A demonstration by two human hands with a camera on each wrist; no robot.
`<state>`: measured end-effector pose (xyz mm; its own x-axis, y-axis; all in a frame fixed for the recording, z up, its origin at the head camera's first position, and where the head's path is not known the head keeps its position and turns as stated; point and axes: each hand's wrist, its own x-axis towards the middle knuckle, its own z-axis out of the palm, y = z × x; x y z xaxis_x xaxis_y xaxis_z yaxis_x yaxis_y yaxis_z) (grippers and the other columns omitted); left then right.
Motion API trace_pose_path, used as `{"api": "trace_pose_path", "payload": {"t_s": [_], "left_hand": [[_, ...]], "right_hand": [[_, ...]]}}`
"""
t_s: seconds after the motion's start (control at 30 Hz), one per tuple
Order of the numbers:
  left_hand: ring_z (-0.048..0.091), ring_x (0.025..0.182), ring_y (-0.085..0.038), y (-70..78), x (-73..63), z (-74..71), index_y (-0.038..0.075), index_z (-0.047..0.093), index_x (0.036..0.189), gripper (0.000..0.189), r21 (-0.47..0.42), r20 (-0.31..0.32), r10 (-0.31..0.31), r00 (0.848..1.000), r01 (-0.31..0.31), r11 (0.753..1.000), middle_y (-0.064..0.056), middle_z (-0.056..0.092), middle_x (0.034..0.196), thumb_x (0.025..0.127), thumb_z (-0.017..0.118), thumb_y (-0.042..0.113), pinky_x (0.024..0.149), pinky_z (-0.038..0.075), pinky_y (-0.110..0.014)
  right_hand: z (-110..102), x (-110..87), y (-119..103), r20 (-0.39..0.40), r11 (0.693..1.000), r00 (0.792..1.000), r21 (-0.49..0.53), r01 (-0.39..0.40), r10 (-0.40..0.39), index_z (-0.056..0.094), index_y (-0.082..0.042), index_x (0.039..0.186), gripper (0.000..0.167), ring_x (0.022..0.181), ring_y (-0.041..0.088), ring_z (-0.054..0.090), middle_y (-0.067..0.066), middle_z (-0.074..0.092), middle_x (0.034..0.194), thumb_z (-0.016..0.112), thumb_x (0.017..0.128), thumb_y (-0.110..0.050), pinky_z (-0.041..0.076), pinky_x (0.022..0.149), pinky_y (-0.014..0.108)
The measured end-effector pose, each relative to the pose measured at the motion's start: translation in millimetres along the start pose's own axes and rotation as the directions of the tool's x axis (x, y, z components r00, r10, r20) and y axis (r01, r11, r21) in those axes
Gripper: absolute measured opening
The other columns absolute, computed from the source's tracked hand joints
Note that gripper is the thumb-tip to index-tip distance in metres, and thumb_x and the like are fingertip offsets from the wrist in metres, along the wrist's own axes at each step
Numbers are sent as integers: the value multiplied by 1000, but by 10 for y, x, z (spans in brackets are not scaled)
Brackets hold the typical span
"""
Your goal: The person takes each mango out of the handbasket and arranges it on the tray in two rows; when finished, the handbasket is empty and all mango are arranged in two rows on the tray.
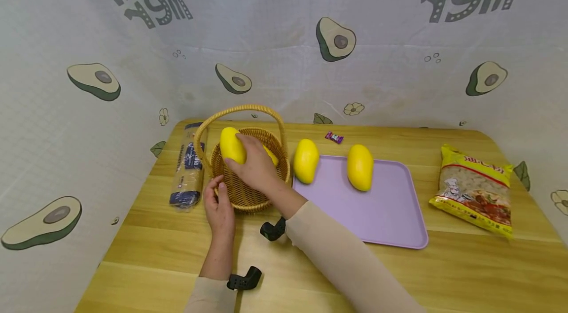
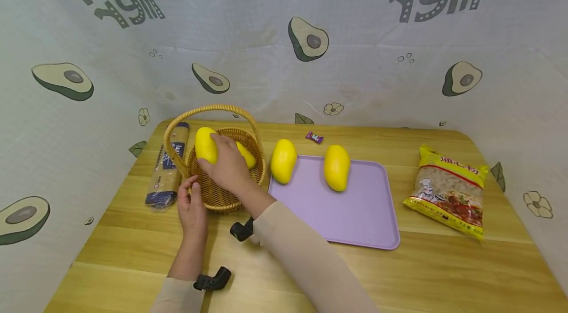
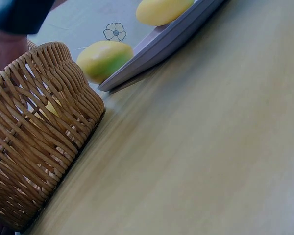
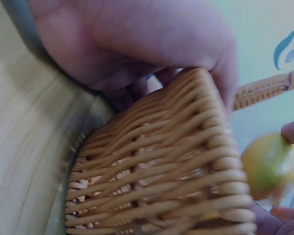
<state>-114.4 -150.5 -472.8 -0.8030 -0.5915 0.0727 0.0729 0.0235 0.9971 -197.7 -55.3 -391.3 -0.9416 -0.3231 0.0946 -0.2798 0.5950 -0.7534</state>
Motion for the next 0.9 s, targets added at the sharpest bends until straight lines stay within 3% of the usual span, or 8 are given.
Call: {"api": "trace_pose_path", "payload": {"t_s": [0.2, 0.43, 0.7, 0.9], "left_hand": [[25, 154, -28, 0, -1, 4, -3, 56, 131, 32, 7, -6, -7, 1000, 7, 1000, -16, 45, 151, 107, 46, 15, 130, 16, -49], [33, 149, -31, -25, 6, 18, -9, 56, 127, 30, -15, -31, 31, 999, -32, 999, -22, 50, 144, 105, 47, 9, 128, 20, -50], [26, 154, -33, -48, 13, 15, -8, 55, 129, 31, -26, -16, 12, 1000, -12, 1000, -21, 47, 148, 106, 47, 11, 129, 18, -51], [28, 153, -31, -20, -2, 18, -7, 56, 129, 30, -23, -22, 18, 1000, -18, 1000, -20, 49, 146, 106, 47, 11, 129, 18, -49]], "right_hand": [[-153, -133, -2, -2, 998, 1000, 60, -19, 19, 33, -20, 160, 79, 137, 29, 53, 8, 45, 160, 71, 94, -42, 52, 105, 49], [-283, -327, 47, 13, 997, 1000, 73, -7, 6, 32, -22, 160, 85, 126, 30, 58, 12, 47, 156, 74, 89, -43, 54, 98, 51], [-429, -574, 197, 85, 998, 996, 54, 33, -37, 34, -24, 159, 89, 107, 24, 58, 14, 50, 142, 79, 83, -39, 54, 90, 44], [-589, -745, 288, 120, 997, 990, 7, 79, -79, 37, -27, 158, 91, 113, 24, 58, 9, 48, 143, 83, 80, -36, 54, 96, 45]]}}
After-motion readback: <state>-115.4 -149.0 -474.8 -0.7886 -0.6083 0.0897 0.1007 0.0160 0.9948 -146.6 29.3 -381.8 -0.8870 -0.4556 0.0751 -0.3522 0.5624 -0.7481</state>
